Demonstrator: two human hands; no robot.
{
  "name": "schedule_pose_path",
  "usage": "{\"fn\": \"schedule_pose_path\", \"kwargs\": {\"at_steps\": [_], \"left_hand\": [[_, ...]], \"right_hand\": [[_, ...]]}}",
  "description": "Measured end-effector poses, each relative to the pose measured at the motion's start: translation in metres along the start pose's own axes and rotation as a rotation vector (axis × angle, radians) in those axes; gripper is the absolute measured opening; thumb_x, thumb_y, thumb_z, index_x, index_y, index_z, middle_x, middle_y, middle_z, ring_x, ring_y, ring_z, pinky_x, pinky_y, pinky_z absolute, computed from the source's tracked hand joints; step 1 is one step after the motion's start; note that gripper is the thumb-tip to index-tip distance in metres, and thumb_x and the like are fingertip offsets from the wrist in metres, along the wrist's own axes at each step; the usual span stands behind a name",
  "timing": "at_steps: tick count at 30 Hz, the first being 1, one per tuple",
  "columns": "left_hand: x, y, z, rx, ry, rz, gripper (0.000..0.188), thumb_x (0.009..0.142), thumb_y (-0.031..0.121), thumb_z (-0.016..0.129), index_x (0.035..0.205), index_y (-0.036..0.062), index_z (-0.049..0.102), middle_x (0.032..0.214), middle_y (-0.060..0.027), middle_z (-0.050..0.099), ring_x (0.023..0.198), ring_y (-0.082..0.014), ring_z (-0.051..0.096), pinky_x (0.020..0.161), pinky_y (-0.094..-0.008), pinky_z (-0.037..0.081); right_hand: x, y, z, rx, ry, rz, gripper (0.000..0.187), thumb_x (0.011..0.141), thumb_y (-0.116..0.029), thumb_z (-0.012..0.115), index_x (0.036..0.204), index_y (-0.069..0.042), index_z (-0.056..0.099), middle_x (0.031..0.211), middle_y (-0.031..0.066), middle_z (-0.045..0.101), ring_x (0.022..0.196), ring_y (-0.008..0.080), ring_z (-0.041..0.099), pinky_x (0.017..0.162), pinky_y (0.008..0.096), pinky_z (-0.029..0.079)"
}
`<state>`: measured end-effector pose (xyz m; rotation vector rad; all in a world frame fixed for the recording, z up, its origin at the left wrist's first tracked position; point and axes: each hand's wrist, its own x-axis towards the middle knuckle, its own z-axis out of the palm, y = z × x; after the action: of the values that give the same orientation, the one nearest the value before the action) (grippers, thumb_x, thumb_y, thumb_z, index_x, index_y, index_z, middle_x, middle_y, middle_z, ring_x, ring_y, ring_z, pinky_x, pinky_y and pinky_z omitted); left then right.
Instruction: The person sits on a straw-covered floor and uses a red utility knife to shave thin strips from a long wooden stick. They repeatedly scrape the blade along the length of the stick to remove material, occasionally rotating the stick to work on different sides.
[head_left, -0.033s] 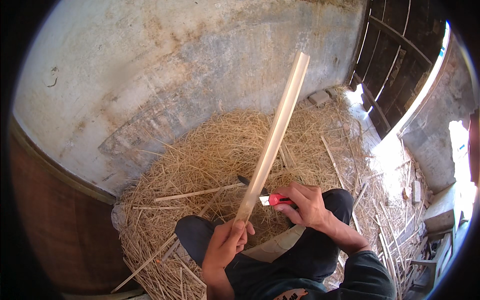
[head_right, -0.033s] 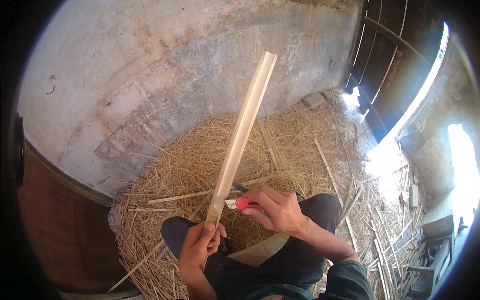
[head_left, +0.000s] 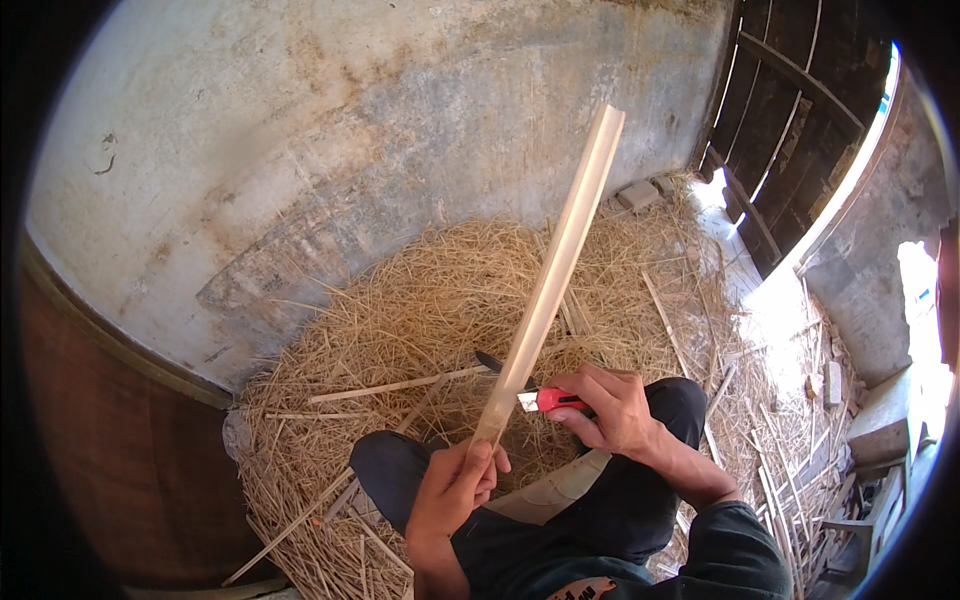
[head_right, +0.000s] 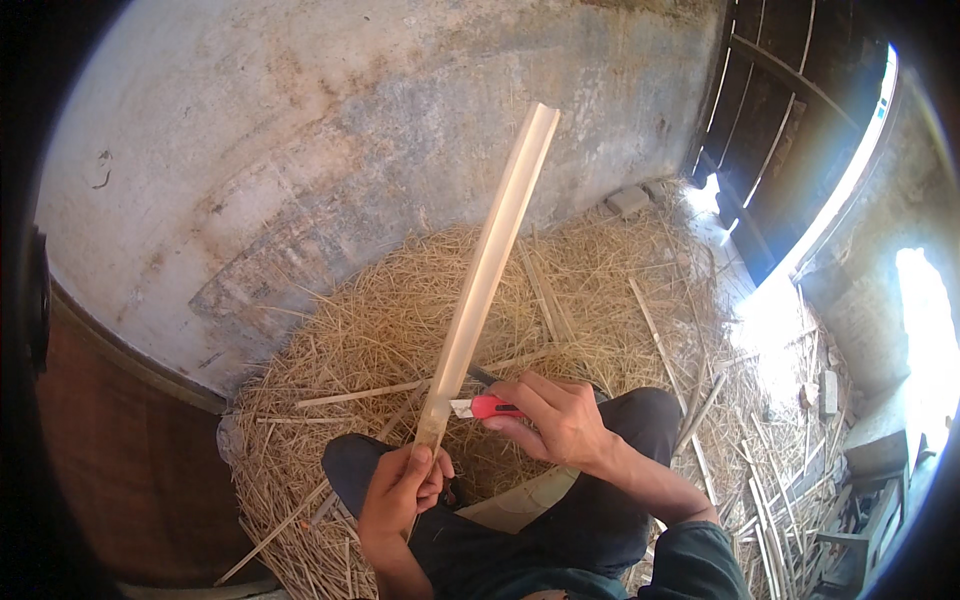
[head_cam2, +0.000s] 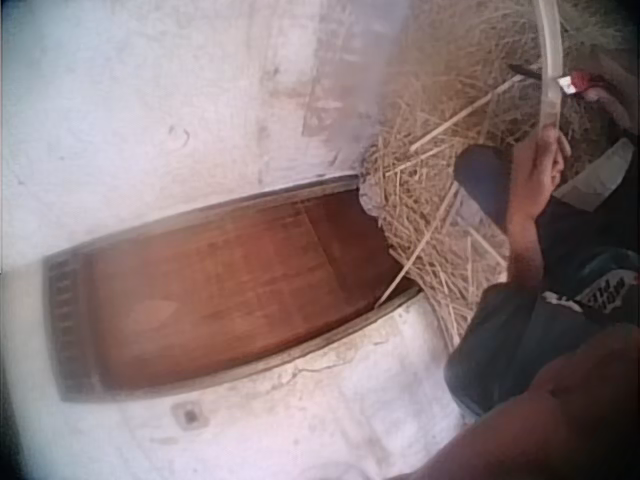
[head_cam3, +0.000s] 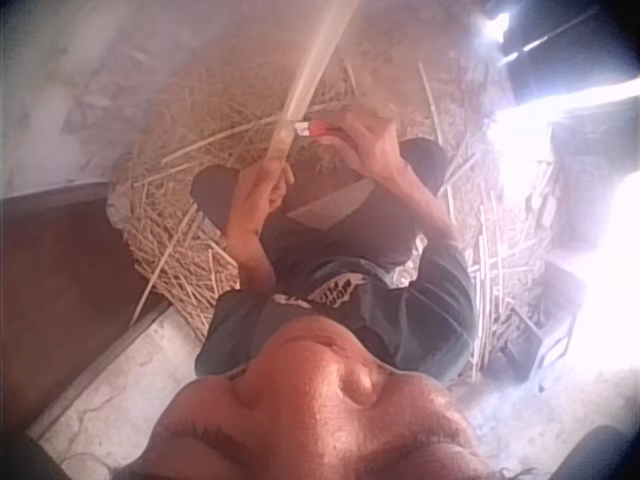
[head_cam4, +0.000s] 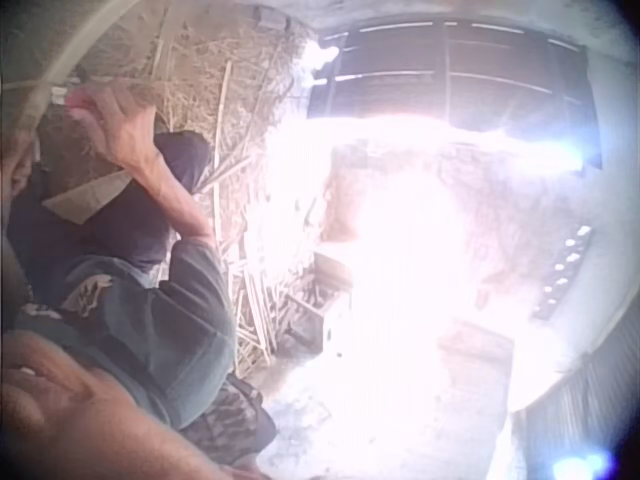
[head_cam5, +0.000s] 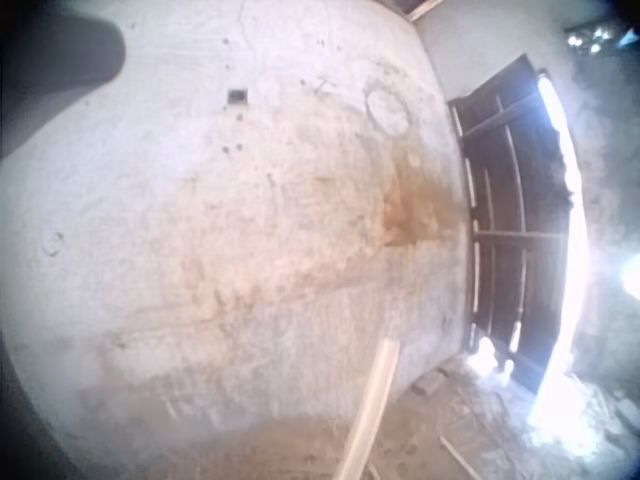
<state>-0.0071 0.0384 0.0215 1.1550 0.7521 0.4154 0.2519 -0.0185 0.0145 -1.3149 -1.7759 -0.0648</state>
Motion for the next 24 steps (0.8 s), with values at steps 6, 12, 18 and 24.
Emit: {"fn": "schedule_pose_path", "kwargs": {"at_steps": [6, 12, 18, 24], "left_hand": [[0.002, -0.001, 0.016, 0.096, 0.11, 0.047, 0.053, 0.113, 0.044, 0.051, 0.092, -0.003, 0.064, 0.062, 0.0057, 0.04, 0.053, -0.0028, 0.035, 0.047, -0.0223, 0.03], [0.004, 0.002, 0.024, 0.249, 0.191, 0.139, 0.051, 0.113, 0.041, 0.049, 0.089, -0.0008, 0.065, 0.064, 0.0048, 0.045, 0.056, -0.0026, 0.039, 0.051, -0.0227, 0.032], [0.006, 0.003, 0.03, 0.34, 0.233, 0.25, 0.05, 0.114, 0.039, 0.049, 0.088, -0.0009, 0.065, 0.064, 0.0037, 0.047, 0.057, -0.0032, 0.041, 0.052, -0.0235, 0.034], [0.008, 0.003, 0.03, 0.352, 0.233, 0.281, 0.052, 0.114, 0.04, 0.049, 0.087, -0.0013, 0.065, 0.065, 0.0033, 0.049, 0.057, -0.0034, 0.043, 0.052, -0.0239, 0.034]], "right_hand": [[0.002, -0.004, 0.001, -0.124, -0.025, -0.064, 0.034, 0.086, -0.032, 0.084, 0.11, -0.01, 0.073, 0.079, 0.002, 0.063, 0.06, 0.0187, 0.066, 0.051, 0.0337, 0.05], [0.003, -0.009, 0.005, -0.131, 0.028, -0.047, 0.034, 0.086, -0.032, 0.084, 0.11, -0.01, 0.073, 0.077, 0.0012, 0.062, 0.059, 0.0169, 0.066, 0.051, 0.0318, 0.051], [0.003, -0.009, 0.007, -0.12, 0.03, -0.042, 0.035, 0.086, -0.032, 0.084, 0.11, -0.009, 0.072, 0.077, 0.0014, 0.063, 0.059, 0.0177, 0.066, 0.05, 0.0323, 0.051], [0.003, -0.007, 0.008, -0.112, 0.051, -0.06, 0.035, 0.086, -0.032, 0.085, 0.109, -0.008, 0.072, 0.078, 0.0019, 0.064, 0.059, 0.018, 0.066, 0.05, 0.0325, 0.05]]}}
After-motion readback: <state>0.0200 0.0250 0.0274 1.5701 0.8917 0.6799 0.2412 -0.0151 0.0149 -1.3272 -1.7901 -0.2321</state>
